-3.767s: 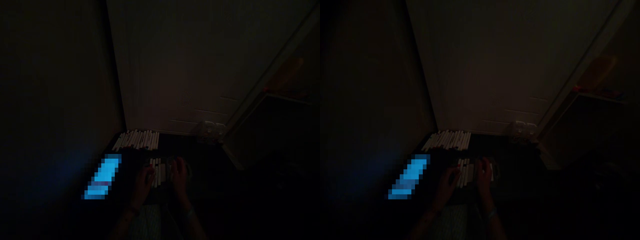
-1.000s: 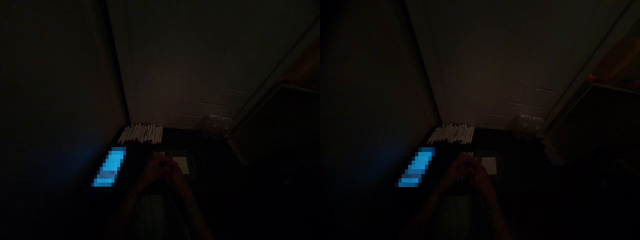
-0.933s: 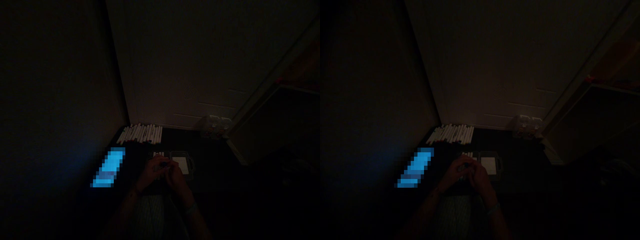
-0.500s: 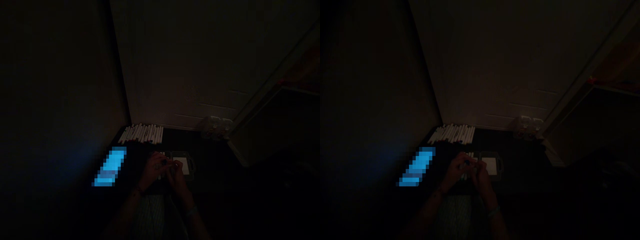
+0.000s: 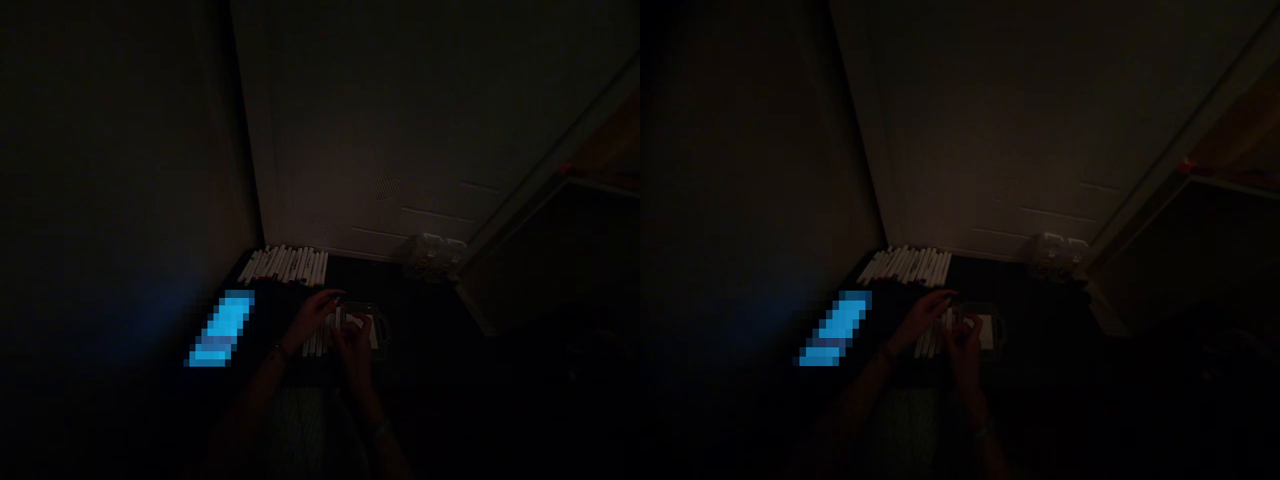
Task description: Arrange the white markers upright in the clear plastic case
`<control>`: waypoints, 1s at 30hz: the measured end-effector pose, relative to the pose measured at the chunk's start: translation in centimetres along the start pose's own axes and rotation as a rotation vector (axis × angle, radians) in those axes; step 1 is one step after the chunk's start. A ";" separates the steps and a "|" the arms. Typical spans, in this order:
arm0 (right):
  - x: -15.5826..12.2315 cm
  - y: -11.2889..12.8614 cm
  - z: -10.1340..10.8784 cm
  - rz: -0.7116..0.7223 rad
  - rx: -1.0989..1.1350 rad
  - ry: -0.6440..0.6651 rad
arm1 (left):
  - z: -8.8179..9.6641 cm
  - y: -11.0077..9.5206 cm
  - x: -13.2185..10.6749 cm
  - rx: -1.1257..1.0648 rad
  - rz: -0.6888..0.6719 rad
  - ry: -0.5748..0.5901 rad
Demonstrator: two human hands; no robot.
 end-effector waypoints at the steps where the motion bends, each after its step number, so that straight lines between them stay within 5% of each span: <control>1: 0.1 -0.1 0.1 0.007 -0.021 -0.018 | 0.0 0.1 0.0 0.003 0.000 -0.006; 7: 0.2 -0.1 -0.3 0.037 -0.054 0.007 | 0.5 0.5 0.5 0.048 0.011 -0.037; 15: 2.8 2.6 2.6 0.101 -0.129 -0.132 | 0.5 1.4 0.1 0.024 0.036 -0.083; 23: 5.7 3.4 0.9 0.130 -0.174 0.122 | -0.1 0.5 -0.5 0.083 -0.012 -0.028; 30: 5.8 3.5 0.6 0.145 -0.237 0.181 | -1.0 -0.1 -0.6 0.124 -0.042 0.052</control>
Point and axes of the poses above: each hand's wrist, its own x-axis towards the middle knuckle, its own z-axis out of the back of the hand, y = z × x, the point moved 9 cm from there along x, towards the middle knuckle, and after that the axes turned 13 degrees about -z, right-handed, at the moved point
